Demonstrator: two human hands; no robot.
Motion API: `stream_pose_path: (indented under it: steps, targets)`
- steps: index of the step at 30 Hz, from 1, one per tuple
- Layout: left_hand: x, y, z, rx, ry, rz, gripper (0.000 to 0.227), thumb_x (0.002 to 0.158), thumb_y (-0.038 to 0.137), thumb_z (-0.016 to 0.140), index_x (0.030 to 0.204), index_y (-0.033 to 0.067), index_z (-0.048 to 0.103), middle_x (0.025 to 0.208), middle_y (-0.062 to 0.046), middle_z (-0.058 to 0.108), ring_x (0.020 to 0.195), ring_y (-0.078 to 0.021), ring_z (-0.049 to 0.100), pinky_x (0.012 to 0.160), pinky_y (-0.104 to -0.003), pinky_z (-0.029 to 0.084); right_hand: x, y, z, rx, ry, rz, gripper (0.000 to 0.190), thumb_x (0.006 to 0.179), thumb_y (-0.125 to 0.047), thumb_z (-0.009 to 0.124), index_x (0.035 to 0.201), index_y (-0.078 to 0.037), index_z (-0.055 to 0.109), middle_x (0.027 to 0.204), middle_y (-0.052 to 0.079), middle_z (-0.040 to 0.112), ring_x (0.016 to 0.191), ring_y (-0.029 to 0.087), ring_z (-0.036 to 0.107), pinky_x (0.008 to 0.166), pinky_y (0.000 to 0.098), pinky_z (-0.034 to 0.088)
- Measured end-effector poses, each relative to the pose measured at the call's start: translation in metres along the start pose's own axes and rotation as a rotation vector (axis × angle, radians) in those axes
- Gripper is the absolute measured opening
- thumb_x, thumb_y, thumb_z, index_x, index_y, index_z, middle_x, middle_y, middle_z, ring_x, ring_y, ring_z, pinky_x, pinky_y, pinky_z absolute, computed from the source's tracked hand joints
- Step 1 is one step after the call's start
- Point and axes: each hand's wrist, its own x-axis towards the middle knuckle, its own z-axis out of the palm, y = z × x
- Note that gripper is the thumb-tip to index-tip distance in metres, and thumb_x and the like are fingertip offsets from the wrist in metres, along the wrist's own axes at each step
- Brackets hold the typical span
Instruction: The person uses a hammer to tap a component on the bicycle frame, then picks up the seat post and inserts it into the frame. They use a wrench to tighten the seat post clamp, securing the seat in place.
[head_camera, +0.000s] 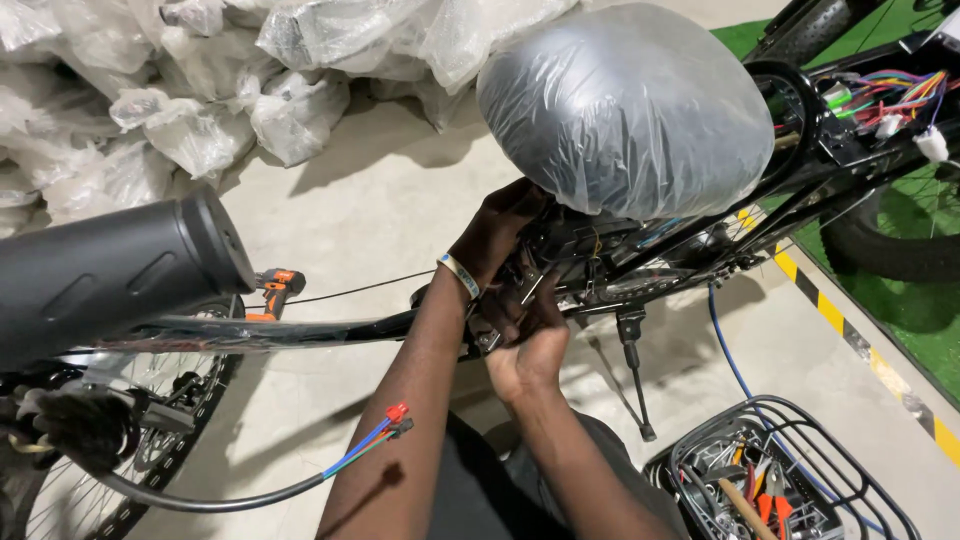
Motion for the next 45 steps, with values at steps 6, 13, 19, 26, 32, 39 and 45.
stream_pose_path:
  steps: [6,13,19,26,32,39,45]
  targets:
    - [0.016,-0.013,-0.012,0.317,-0.157,0.279,0.02,0.089,0.001,0.059,0.106,0.0044,0.069,0.101,-0.009,0.066,0.102,-0.0206,0.061,0.093,-0.036,0.05,-0.005,0.001,-0.003,-0.378,0.343,-0.234,0.021,0.096,-0.03,0.053,0.094,-0.01,0.061,0.072,0.007,0.057,0.06,0.016,0.05,0.06,0.0274,0.039]
    - [0.021,-0.032,-0.016,0.235,-0.174,0.259,0.021,0.091,0.002,0.057,0.109,0.002,0.068,0.1,-0.013,0.065,0.107,-0.0212,0.059,0.099,-0.041,0.046,-0.015,-0.013,0.021,-0.552,0.343,0.017,0.042,0.104,-0.041,0.027,0.077,-0.014,0.045,0.062,-0.004,0.035,0.037,0.008,0.031,0.039,0.0283,0.04]
    - [0.021,-0.032,-0.014,-0.017,-0.133,0.136,0.02,0.091,0.006,0.059,0.108,0.0023,0.068,0.101,-0.01,0.066,0.103,-0.0202,0.058,0.097,-0.04,0.045,-0.024,-0.041,0.025,0.059,0.036,0.38,0.039,0.097,-0.041,0.046,0.078,-0.008,0.051,0.055,-0.007,0.032,0.039,0.003,0.032,0.043,0.0208,0.033]
    - [0.022,-0.041,-0.011,-0.096,-0.07,0.128,0.026,0.084,0.004,0.061,0.109,0.0062,0.068,0.101,-0.007,0.067,0.102,-0.0189,0.059,0.093,-0.036,0.047,-0.018,-0.064,-0.011,-1.19,0.125,-0.231,0.027,0.092,-0.018,0.066,0.106,-0.006,0.046,0.069,0.007,0.052,0.038,0.014,0.046,0.036,0.0268,0.038]
    - [0.019,-0.042,-0.001,-0.148,-0.008,0.109,0.03,0.084,0.001,0.061,0.112,0.0033,0.067,0.104,-0.01,0.068,0.101,-0.0205,0.061,0.093,-0.036,0.047,-0.043,-0.061,0.046,-2.374,0.213,-0.332,0.03,0.076,-0.026,0.056,0.074,0.0,0.071,0.059,0.023,0.062,0.063,0.047,0.064,0.059,0.0526,0.052]
    - [0.014,-0.04,-0.003,-0.202,0.026,0.071,0.025,0.087,0.001,0.06,0.11,0.0069,0.069,0.096,-0.004,0.068,0.091,-0.015,0.061,0.087,-0.032,0.048,-0.025,-0.042,0.017,-1.24,0.248,-0.093,0.024,0.097,-0.027,0.044,0.106,-0.011,0.059,0.072,0.007,0.046,0.059,0.019,0.045,0.055,0.0292,0.034]
    - [0.028,-0.05,-0.008,-0.202,0.03,0.058,0.024,0.084,0.0,0.063,0.105,0.009,0.07,0.094,-0.002,0.067,0.087,-0.0137,0.06,0.082,-0.03,0.048,-0.027,-0.042,0.024,-0.674,0.124,0.138,0.027,0.105,-0.026,0.035,0.088,-0.009,0.047,0.058,-0.004,0.025,0.034,0.008,0.027,0.033,0.0208,0.021]
